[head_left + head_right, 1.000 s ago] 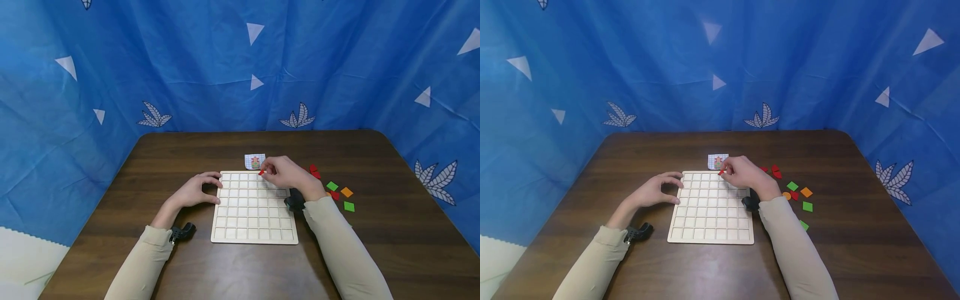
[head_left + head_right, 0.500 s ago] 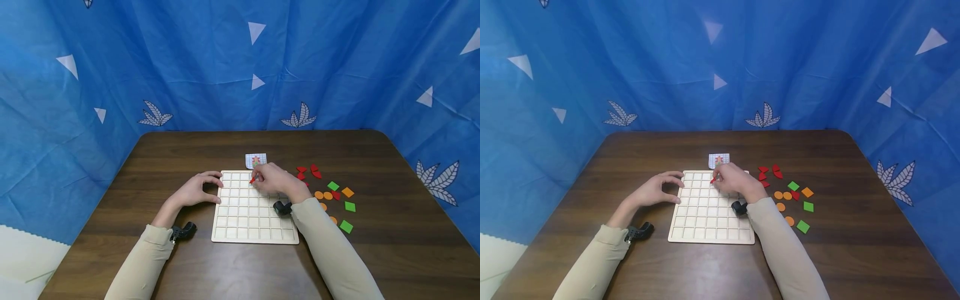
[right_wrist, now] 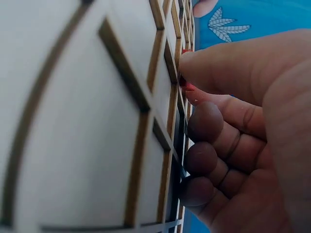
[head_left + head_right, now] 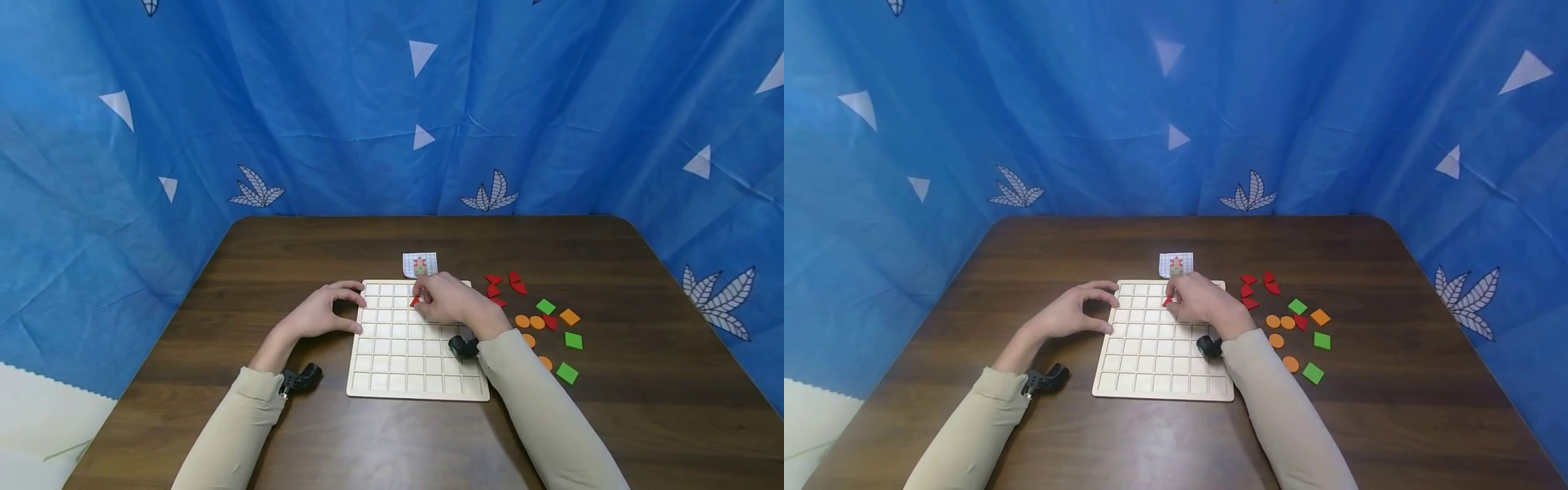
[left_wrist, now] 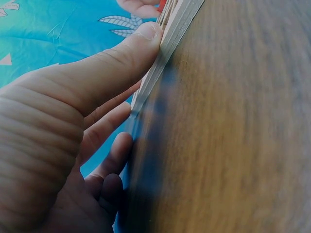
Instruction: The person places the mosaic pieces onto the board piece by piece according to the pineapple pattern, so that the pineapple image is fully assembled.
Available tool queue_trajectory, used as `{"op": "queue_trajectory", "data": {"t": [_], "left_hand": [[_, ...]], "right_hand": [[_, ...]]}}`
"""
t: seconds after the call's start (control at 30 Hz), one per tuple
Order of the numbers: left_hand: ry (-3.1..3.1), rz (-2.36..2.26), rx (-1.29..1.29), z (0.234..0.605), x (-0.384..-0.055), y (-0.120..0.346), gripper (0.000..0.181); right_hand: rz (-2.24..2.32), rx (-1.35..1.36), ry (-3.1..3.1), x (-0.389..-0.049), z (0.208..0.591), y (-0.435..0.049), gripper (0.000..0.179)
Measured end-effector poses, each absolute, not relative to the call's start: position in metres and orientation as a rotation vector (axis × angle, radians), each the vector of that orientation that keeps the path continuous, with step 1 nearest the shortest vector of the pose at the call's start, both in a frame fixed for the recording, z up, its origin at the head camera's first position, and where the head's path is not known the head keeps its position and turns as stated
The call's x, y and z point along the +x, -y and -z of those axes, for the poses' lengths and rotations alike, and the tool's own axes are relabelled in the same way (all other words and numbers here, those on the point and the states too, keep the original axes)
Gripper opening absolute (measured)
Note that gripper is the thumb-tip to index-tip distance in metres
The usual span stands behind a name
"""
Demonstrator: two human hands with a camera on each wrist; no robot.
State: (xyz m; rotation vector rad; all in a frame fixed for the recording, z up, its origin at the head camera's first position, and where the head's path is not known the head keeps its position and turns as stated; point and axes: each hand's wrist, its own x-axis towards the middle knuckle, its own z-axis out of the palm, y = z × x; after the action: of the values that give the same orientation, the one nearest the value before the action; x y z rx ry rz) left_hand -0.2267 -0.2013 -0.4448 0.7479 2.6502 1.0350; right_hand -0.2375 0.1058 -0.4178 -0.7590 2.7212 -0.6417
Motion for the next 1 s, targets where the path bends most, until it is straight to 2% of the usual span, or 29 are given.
{"op": "queue_trajectory", "data": {"t": [0.67, 1.0], "left_hand": [[-2.642, -1.04, 0.754, 0.444, -0.228, 0.199, 0.04], [-2.654, -1.036, 0.756, 0.444, -0.226, 0.2, 0.039]], "right_hand": [[0.812, -0.767, -2.705, -0.227, 0.41, -0.124, 0.018], [0.807, -0.74, -2.72, -0.205, 0.397, -0.157, 0.03]]}}
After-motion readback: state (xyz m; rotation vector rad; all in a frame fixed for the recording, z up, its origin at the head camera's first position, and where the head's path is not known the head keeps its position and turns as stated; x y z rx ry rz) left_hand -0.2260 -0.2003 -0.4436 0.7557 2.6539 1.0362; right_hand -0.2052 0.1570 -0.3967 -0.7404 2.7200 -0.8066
